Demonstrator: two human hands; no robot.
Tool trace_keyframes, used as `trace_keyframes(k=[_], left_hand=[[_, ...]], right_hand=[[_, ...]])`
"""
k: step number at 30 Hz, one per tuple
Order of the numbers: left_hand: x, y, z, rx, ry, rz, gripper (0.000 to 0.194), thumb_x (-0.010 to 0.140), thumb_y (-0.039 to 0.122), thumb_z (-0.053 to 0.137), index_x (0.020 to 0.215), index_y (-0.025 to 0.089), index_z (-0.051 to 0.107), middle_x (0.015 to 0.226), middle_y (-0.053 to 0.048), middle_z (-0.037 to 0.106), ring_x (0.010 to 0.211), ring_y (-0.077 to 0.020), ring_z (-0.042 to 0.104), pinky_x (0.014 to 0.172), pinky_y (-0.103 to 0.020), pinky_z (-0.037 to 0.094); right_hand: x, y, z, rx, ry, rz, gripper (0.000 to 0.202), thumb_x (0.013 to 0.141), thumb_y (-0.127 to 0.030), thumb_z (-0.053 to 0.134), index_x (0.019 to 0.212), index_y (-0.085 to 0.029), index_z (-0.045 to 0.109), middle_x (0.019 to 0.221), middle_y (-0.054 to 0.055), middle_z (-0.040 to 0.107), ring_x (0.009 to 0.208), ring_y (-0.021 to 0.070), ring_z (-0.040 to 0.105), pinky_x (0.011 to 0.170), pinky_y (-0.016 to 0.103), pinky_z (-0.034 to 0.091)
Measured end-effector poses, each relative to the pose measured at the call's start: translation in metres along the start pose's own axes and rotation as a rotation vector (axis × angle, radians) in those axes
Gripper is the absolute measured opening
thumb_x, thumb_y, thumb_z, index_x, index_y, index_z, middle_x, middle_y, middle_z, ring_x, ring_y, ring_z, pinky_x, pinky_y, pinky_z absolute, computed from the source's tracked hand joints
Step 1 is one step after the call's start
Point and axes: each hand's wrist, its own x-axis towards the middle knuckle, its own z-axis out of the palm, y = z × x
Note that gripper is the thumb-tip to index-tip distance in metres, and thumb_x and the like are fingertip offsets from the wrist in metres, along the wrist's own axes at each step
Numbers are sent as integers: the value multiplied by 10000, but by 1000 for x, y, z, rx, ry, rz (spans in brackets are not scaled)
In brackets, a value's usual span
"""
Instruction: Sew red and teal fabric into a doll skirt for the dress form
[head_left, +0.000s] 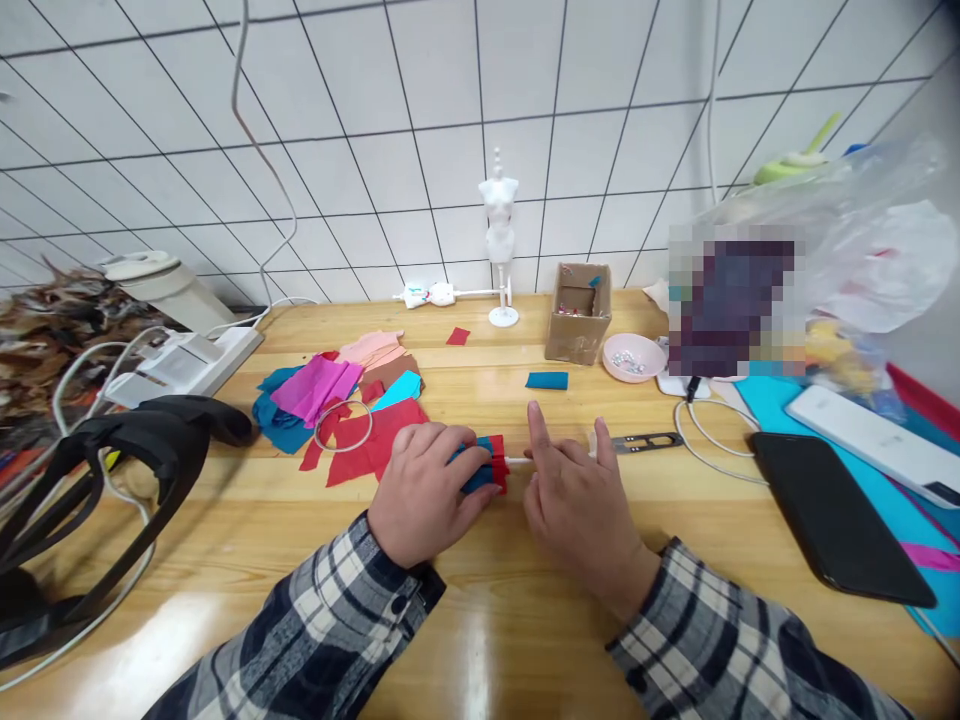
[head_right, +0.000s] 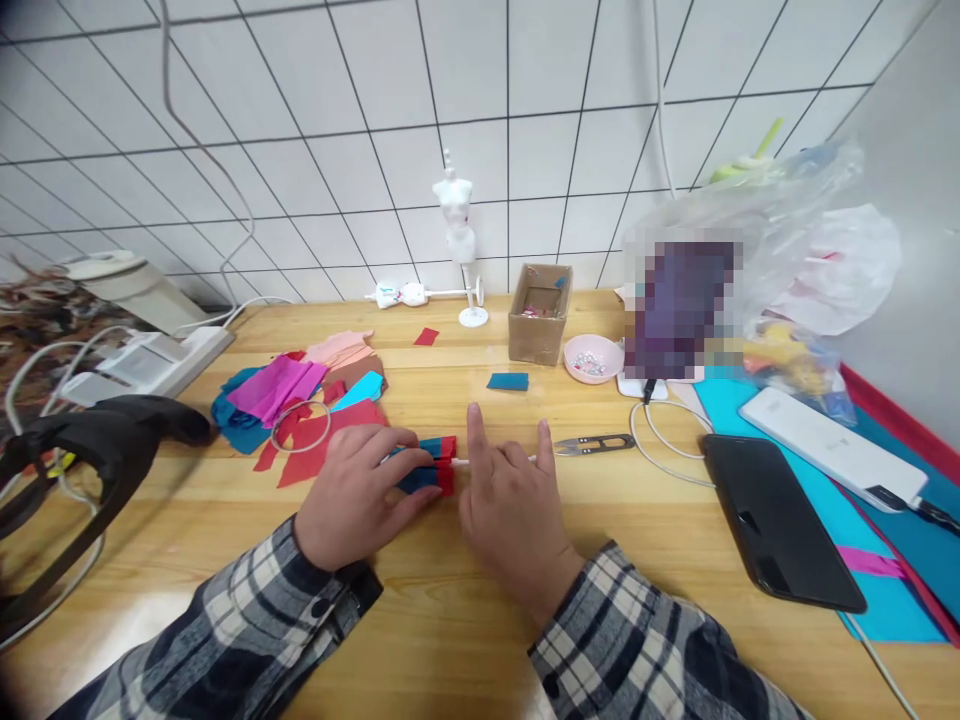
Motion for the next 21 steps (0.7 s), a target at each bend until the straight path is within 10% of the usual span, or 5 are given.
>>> trace_keyframes(k=[8,13,21], left_hand=[[-2,-6,-2,-115,-53,23,183,856,386,632,921,217,661,988,-69,672,887,-236,575,788,-408,393],[-2,-6,-1,-108,-48,45,148,854,344,621,904,214,672,969,-63,675,883,-232,573,778,-408,377],[0,-4,1,-106,-70,25,173,862,372,610,893,223,695,960,-55,673,881,-231,565,793,-423,359]], right_hand=[[-4,-10,-12,7,-27,-42,728,856,-189,487,1542,-205,241,1021,83,713,887,269,587,988,537,297],[-2,-9,-17,78,7,-74,332,834,-197,537,1160,-211,596,1222,67,662,1020,264,567,892,442,362],[-2,-5,-14,155,-22,-53,213,816,-157,568,1012,-212,632,1253,49,633,1080,252,547,953,424,380]])
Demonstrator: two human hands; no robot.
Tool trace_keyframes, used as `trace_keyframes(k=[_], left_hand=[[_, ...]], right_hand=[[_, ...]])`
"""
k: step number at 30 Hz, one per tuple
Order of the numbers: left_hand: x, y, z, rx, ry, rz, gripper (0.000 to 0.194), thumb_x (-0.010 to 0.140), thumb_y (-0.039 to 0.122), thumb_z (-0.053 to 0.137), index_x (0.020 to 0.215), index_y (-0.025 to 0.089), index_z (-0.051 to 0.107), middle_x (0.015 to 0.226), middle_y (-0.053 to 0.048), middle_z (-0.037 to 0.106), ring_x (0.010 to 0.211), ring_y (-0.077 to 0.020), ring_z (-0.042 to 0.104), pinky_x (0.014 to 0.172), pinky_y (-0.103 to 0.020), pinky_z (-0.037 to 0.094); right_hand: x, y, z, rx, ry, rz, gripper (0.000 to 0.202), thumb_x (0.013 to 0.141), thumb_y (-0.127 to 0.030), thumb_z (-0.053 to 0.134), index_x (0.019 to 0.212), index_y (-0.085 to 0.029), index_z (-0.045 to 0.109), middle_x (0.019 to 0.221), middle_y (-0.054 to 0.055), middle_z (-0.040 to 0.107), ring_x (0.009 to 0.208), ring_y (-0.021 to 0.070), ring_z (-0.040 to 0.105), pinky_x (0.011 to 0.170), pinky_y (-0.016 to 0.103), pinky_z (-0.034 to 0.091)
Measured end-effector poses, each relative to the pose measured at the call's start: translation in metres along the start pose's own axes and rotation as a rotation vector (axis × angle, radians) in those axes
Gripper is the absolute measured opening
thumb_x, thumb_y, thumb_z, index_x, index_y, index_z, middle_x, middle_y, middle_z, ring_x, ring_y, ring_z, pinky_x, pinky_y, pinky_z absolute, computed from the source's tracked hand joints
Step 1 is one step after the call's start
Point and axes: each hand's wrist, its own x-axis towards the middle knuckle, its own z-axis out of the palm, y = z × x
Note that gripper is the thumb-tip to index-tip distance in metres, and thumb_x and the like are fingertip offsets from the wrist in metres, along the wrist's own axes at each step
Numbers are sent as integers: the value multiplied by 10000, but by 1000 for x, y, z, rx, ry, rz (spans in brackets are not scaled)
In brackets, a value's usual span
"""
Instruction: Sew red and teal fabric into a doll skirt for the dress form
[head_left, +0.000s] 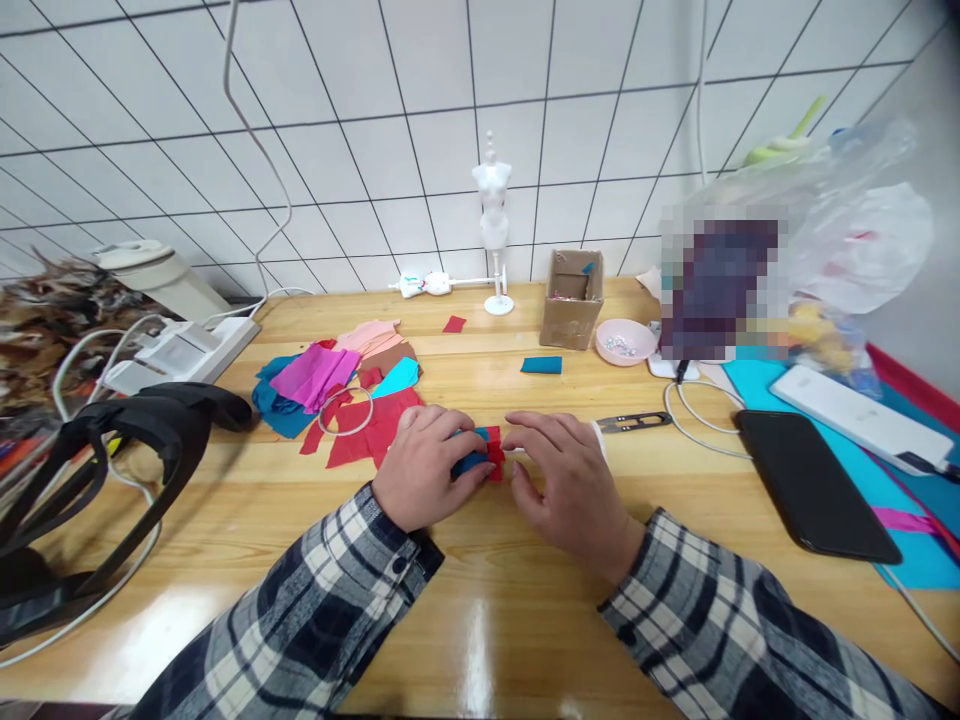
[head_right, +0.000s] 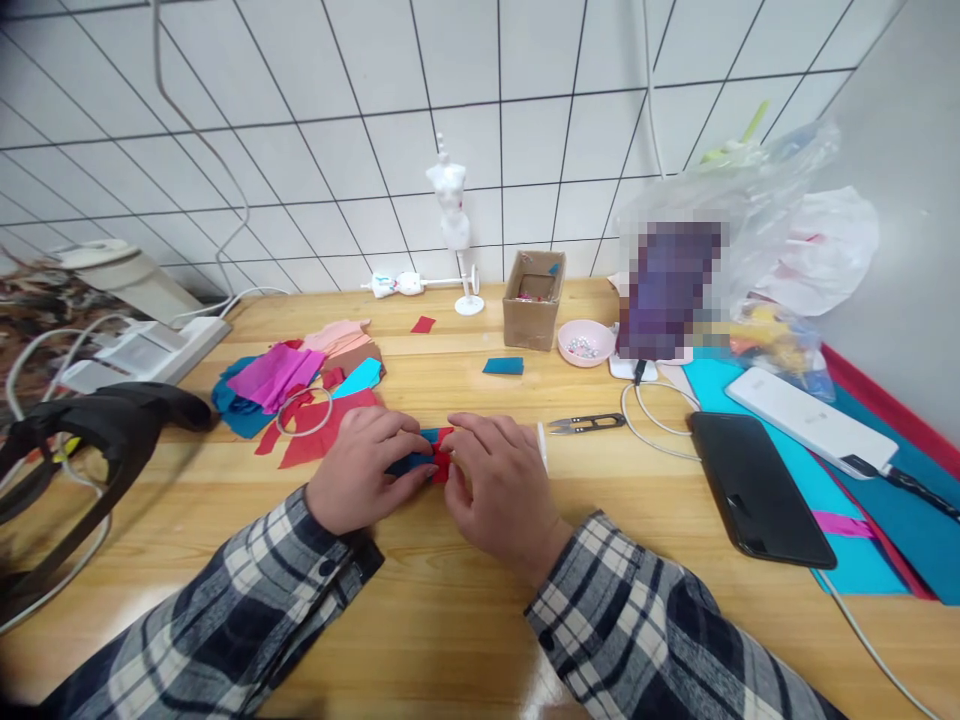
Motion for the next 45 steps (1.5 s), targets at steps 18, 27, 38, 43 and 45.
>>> trace_keyframes(k=[18,27,38,43,45], left_hand=[[-1,-6,4,-116,7,8,69,815,284,654,806,218,672,935,-42,662,903,-233,544,825,-435,326],[0,-12,6,-138,123,128,87,849,281,640,801,221,680,890,-34,688,850,-210,565,817,-436,300],[-1,-13,8,-128,136,153,84,845,288,656,793,233,692,873,-24,701,846,-201,567,827,-441,293],[-1,-12,6,-117,131,142,90,837,318,665,852,236,701,878,-22,697,852,-195,573,828,-432,302],[0,-10,6,-97,144,142,89,844,320,662,854,244,707,872,-19,699,848,-194,574,828,-432,302]], right_hand=[[-1,2,8,4,-53,-10,169,813,-235,615,979,-231,651,1335,51,584,1170,264,510,993,438,380],[0,3,11,-29,-66,-11,73,861,-254,607,904,-238,663,1338,44,586,1165,260,515,981,440,380],[0,2,12,-71,-54,-13,112,865,-279,620,966,-243,648,1336,32,590,1145,244,527,935,425,377],[0,3,12,-74,-59,2,58,872,-259,619,918,-245,650,1326,16,600,1147,239,528,939,421,368],[1,3,12,-77,-55,3,58,879,-250,610,912,-249,658,1314,12,612,1135,237,534,927,422,365]])
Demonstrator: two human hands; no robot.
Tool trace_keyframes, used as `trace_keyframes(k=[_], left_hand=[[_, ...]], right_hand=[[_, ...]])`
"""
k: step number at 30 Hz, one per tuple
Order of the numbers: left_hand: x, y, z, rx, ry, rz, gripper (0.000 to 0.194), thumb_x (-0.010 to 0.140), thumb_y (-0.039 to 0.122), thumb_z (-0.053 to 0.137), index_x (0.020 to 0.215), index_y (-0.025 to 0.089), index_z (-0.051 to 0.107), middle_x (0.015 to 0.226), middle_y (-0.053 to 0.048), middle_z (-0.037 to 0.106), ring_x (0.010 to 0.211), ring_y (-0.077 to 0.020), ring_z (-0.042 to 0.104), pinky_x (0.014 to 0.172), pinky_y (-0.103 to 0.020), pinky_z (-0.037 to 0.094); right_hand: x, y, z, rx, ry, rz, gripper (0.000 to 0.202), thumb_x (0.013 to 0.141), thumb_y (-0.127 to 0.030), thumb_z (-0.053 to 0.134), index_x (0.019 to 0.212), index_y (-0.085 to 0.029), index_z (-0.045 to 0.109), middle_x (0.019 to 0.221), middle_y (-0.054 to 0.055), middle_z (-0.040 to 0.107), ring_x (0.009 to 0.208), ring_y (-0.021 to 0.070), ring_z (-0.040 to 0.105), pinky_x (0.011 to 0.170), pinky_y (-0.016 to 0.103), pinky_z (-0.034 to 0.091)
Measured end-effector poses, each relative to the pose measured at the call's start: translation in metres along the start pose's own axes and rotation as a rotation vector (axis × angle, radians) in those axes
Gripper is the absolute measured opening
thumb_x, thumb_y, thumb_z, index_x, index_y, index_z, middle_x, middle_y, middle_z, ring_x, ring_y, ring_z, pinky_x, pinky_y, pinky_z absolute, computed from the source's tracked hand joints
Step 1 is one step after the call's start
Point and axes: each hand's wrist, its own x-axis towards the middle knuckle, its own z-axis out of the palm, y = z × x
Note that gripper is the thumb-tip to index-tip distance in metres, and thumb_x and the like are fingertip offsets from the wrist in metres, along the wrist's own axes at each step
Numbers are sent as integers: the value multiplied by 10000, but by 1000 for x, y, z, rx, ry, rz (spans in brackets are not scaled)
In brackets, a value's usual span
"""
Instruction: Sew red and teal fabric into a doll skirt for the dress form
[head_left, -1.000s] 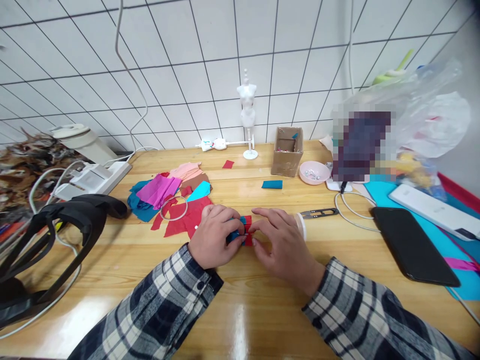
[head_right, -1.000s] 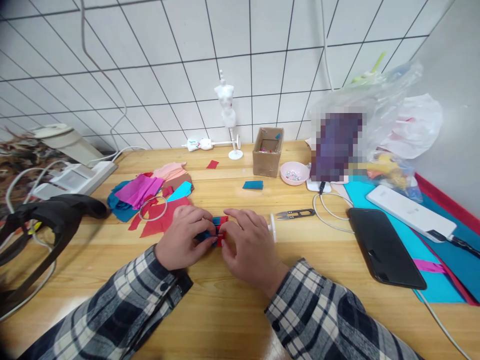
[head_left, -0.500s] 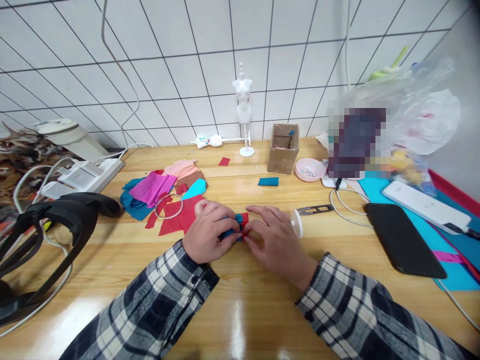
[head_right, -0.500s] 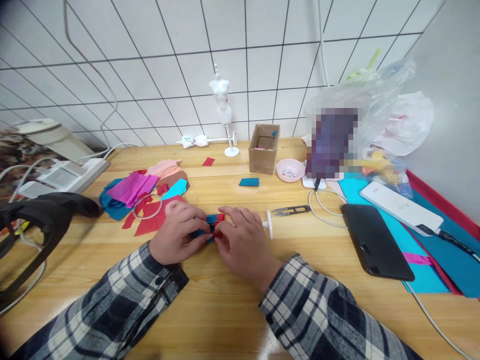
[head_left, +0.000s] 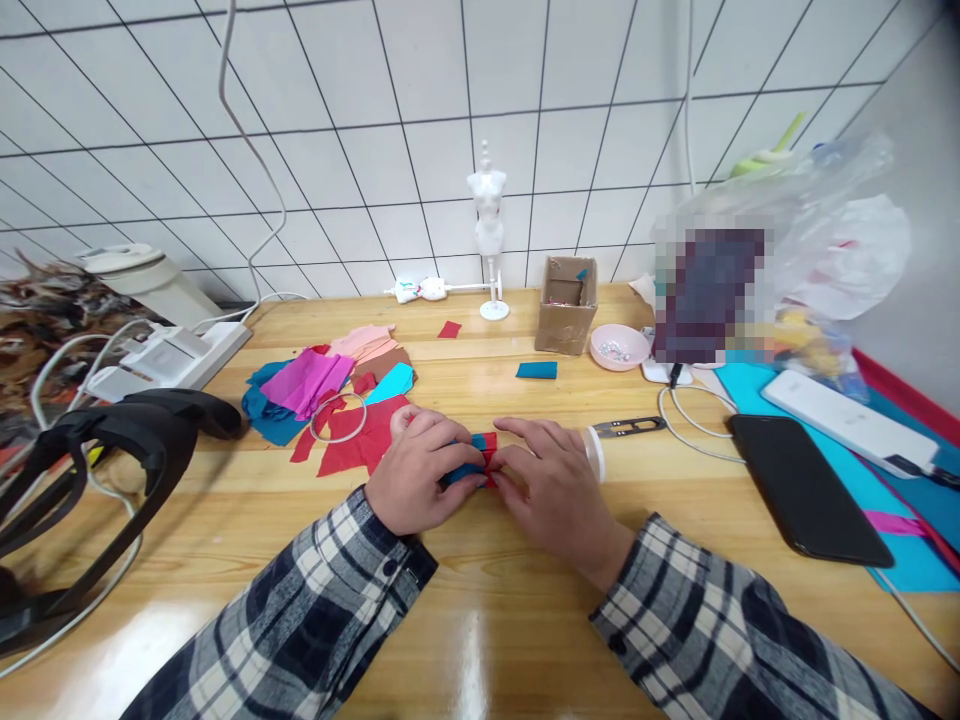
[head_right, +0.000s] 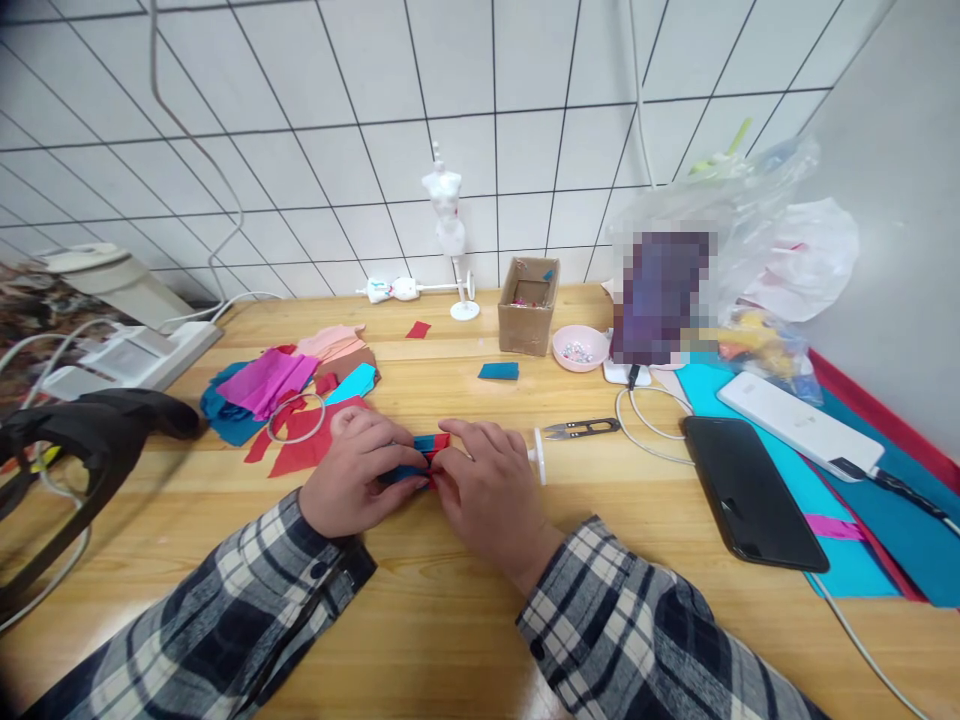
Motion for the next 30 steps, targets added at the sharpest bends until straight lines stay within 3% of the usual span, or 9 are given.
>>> trace_keyframes(k=[5,30], left_hand=[[1,3,2,46,39,26,84,869,282,642,843,257,718,832,-11,710,818,-193,569,817,-440,292],[4,7,12,27,-4,-18,93,848,233,588,804,218,669,848,-23,712,826,-193,576,807,-429,311]], right_hand=[[1,0,-1,-7,13,-4,92,898,-250,593,898,-250,685,1273,9,645,1087,233,553,875,422,361],[-1,2,4,144,49,142,131,821,-211,682,865,-300,768,1024,-26,755,913,184,678,774,367,412]])
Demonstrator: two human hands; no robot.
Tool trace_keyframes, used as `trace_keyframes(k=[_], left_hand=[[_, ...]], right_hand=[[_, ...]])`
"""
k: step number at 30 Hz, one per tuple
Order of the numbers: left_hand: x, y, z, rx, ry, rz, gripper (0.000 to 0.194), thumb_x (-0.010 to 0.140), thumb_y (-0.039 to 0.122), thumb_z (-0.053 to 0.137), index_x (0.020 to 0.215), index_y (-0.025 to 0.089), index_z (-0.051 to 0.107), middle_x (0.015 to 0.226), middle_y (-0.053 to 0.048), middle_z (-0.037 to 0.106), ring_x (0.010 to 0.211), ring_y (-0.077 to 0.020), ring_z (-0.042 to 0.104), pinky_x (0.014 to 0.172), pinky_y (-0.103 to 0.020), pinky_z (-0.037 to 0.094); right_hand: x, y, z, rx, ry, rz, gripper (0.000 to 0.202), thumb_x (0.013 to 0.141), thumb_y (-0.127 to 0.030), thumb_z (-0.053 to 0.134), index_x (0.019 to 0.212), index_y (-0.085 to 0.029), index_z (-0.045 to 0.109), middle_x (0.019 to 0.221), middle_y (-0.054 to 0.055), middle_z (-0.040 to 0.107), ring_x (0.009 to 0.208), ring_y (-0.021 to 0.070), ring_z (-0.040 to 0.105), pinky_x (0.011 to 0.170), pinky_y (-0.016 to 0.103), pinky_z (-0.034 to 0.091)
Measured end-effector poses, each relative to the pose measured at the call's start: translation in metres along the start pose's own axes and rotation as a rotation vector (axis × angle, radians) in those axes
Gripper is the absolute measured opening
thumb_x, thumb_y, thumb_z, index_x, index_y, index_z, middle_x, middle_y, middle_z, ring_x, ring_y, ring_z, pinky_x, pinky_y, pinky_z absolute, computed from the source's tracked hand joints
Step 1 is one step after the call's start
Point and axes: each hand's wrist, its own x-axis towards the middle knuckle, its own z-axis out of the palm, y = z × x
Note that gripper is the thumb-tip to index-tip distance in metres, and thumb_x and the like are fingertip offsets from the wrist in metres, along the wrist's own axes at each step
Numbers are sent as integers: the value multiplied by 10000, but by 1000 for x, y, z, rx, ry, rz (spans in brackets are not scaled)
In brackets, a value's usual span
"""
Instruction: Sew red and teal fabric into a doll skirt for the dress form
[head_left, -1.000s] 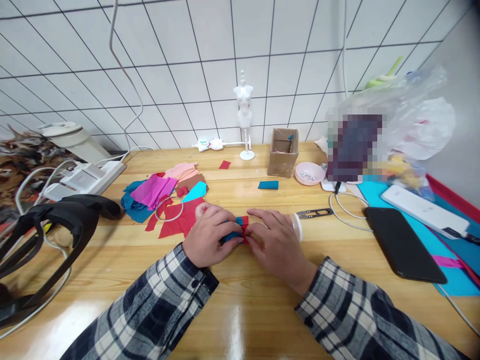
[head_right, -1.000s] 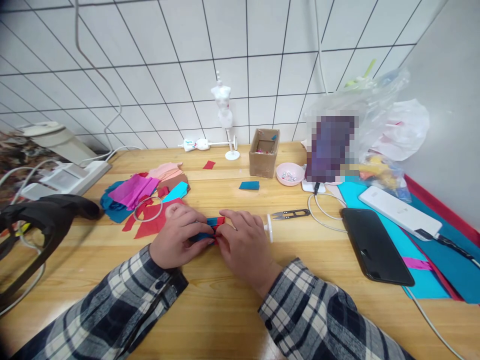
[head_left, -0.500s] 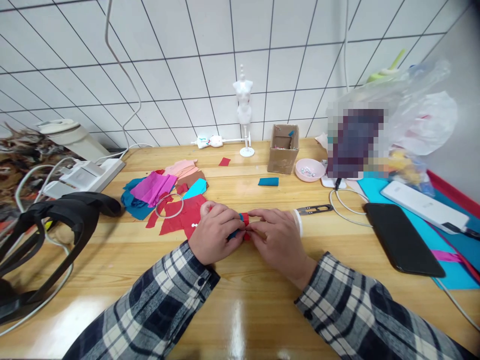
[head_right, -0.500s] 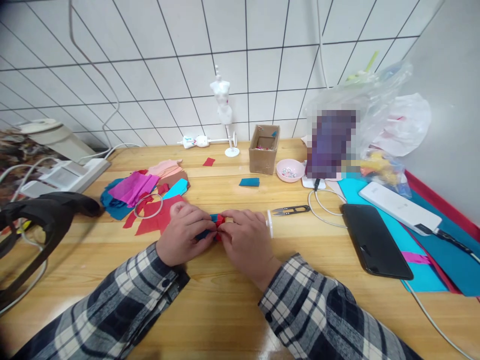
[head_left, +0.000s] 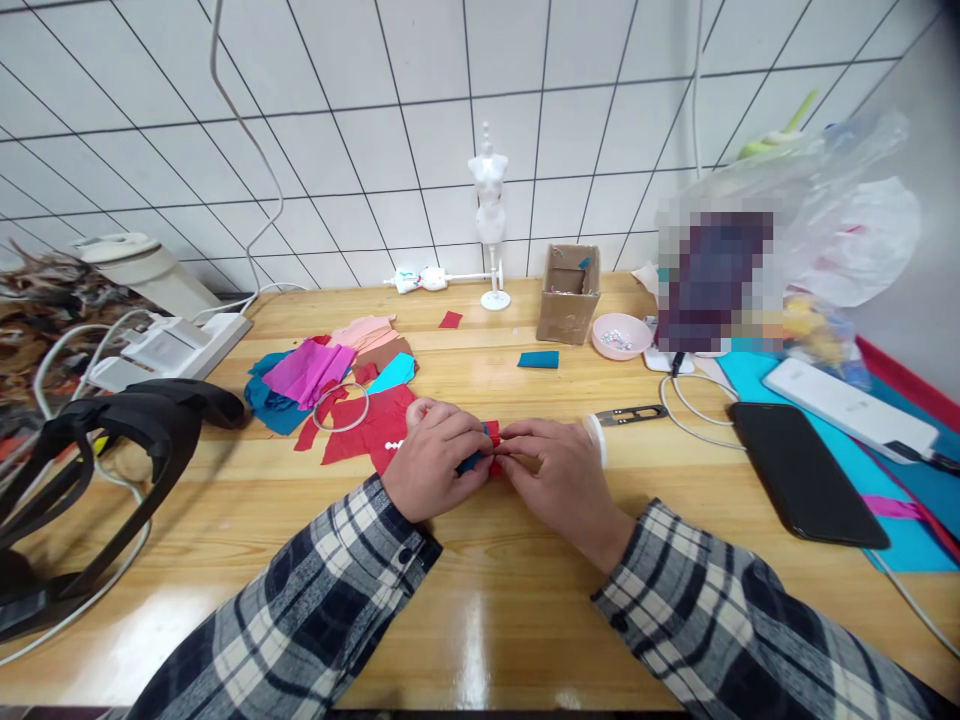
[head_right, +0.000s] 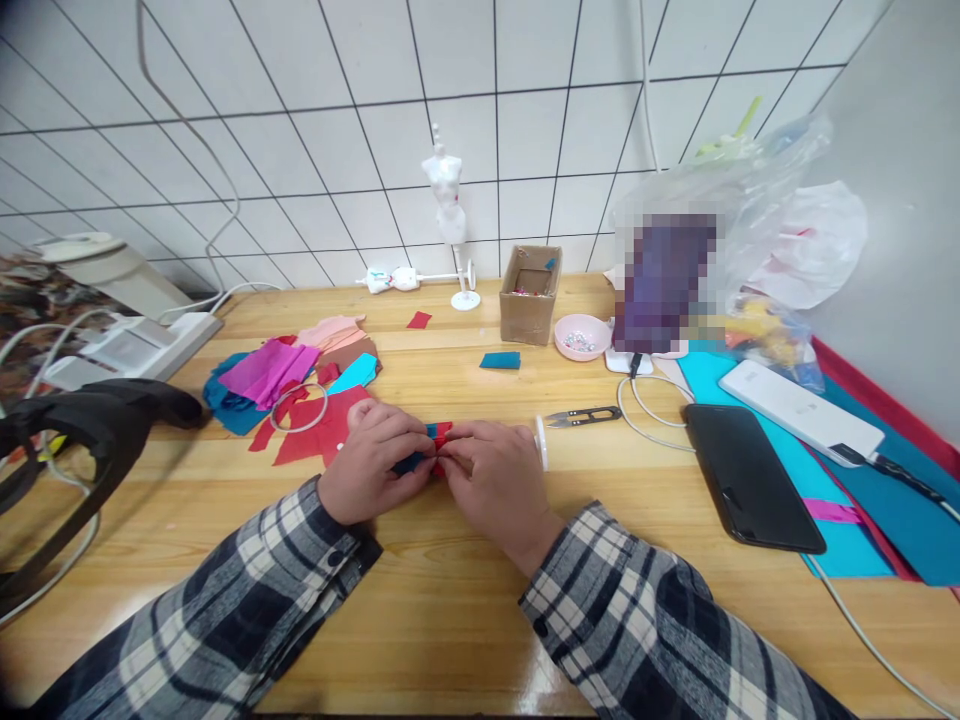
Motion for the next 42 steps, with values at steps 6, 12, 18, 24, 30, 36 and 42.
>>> trace_keyframes(k=[6,12,18,24,30,36,42], left_hand=[[0,0,0,-6,23,15,73,835,225,598,798,213,661,840,-21,711,819,-194,583,806,-429,314],[-1,0,0,-5,12,6,81,841,231,592,801,213,661,850,-21,711,826,-191,579,808,-426,312],[0,0,1,-7,-5,-12,87,842,239,593,795,217,663,847,-24,712,823,-191,574,818,-428,314],[-2,-1,2,-27,21,-3,79,842,237,599,795,216,658,837,-19,700,827,-189,577,819,-423,318],[-2,-2,1,-76,17,-15,84,844,253,608,791,213,660,839,-25,697,833,-188,578,815,-411,331],[-2,-4,2,-103,-10,-51,106,867,273,609,814,220,685,853,-29,694,843,-188,574,822,-410,337],[-2,-6,2,-143,-15,-77,107,869,275,609,836,213,690,851,-34,684,840,-189,580,810,-396,357]], right_hand=[[1,0,-1,18,-5,11,143,823,-200,680,865,-302,771,1022,-29,757,914,180,682,777,362,418],[2,0,-1,21,-5,6,152,835,-201,670,882,-305,771,1026,-33,757,922,174,684,780,358,421],[2,2,-1,32,-8,7,150,837,-200,670,884,-302,770,1018,-27,758,925,175,686,794,358,429],[2,2,-1,32,-14,12,127,849,-221,667,884,-296,764,1009,-26,755,910,173,683,788,354,424],[3,3,-3,19,-3,3,150,877,-229,618,921,-272,755,1012,-5,751,927,186,668,795,361,420],[2,-1,-8,-9,78,-71,127,839,-235,646,921,-267,737,1053,14,710,937,200,618,814,372,402],[1,1,-6,-100,33,-73,109,846,-265,651,905,-286,740,1135,18,664,973,218,575,831,387,375]])
